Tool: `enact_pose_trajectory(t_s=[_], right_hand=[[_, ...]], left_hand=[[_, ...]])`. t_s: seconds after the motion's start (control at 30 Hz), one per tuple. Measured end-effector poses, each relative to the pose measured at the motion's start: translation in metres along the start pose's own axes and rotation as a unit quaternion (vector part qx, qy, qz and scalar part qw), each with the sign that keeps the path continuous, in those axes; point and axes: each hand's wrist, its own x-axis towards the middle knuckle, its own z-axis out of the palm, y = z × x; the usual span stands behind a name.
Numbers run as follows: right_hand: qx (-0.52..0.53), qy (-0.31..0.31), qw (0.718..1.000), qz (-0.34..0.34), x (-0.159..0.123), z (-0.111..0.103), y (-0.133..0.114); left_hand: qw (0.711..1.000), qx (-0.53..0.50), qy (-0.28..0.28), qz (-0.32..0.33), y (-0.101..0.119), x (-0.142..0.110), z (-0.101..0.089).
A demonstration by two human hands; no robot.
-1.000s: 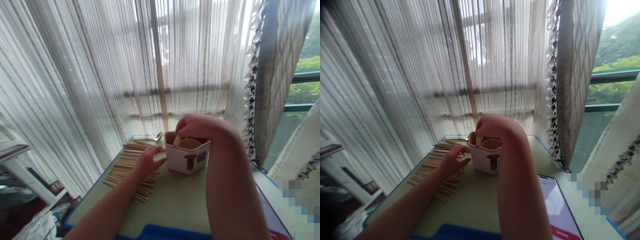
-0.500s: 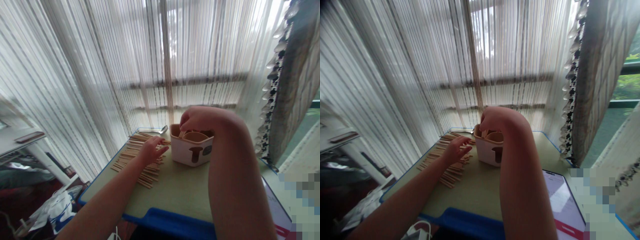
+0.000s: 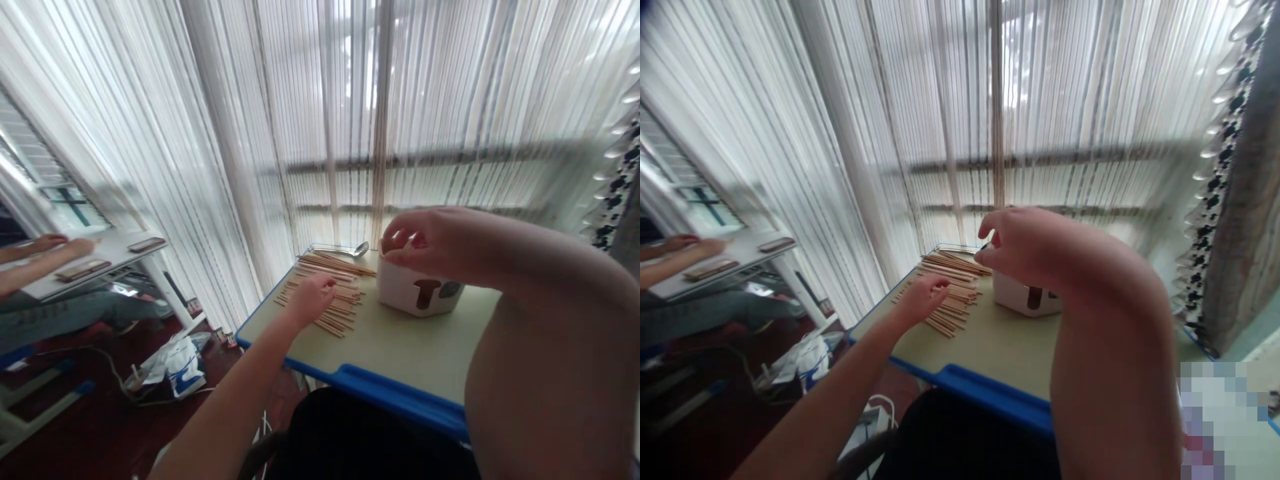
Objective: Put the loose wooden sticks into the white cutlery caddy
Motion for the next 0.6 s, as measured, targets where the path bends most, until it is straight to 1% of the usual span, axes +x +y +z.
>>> enact_pose_trajectory(t_s=[0.07,0.1,0.17,0.23,0.3,0.37,0.43,0.5,0.53,0.6], right_hand=[[-0.014,-0.019,1.0,0.009,-0.01,0.0,-0.023],[-0.013,-0.027,1.0,0.008,-0.013,0.004,-0.032],[-0.005,-0.04,0.999,0.001,-0.017,0.02,-0.047],[0.004,-0.06,0.998,-0.005,-0.023,0.046,-0.058],[0.015,-0.095,0.995,0.0,-0.032,0.079,-0.064],[0.045,-0.116,0.992,0.006,-0.044,0.113,-0.065],[0.076,-0.082,0.993,0.032,-0.055,0.145,-0.059],[0.094,-0.028,0.993,0.068,-0.063,0.171,-0.052],[0.092,-0.006,0.992,0.085,-0.066,0.18,-0.048],[0.08,0.008,0.992,0.096,-0.069,0.194,-0.043]], left_hand=[[0.999,0.008,0.029,-0.016,-0.006,-0.023,-0.002],[0.999,0.01,0.038,-0.02,-0.008,-0.032,-0.002],[0.998,0.017,0.059,-0.023,-0.011,-0.044,-0.002],[0.995,0.029,0.09,-0.031,-0.012,-0.049,-0.003],[0.991,0.042,0.116,-0.041,-0.012,-0.049,-0.004],[0.992,0.052,0.111,-0.042,-0.01,-0.047,-0.004],[0.994,0.058,0.086,-0.034,-0.01,-0.047,-0.003],[0.996,0.064,0.061,-0.024,-0.01,-0.047,-0.002],[0.996,0.068,0.053,-0.02,-0.01,-0.048,-0.001],[0.996,0.08,0.038,-0.014,-0.01,-0.048,0.0]])
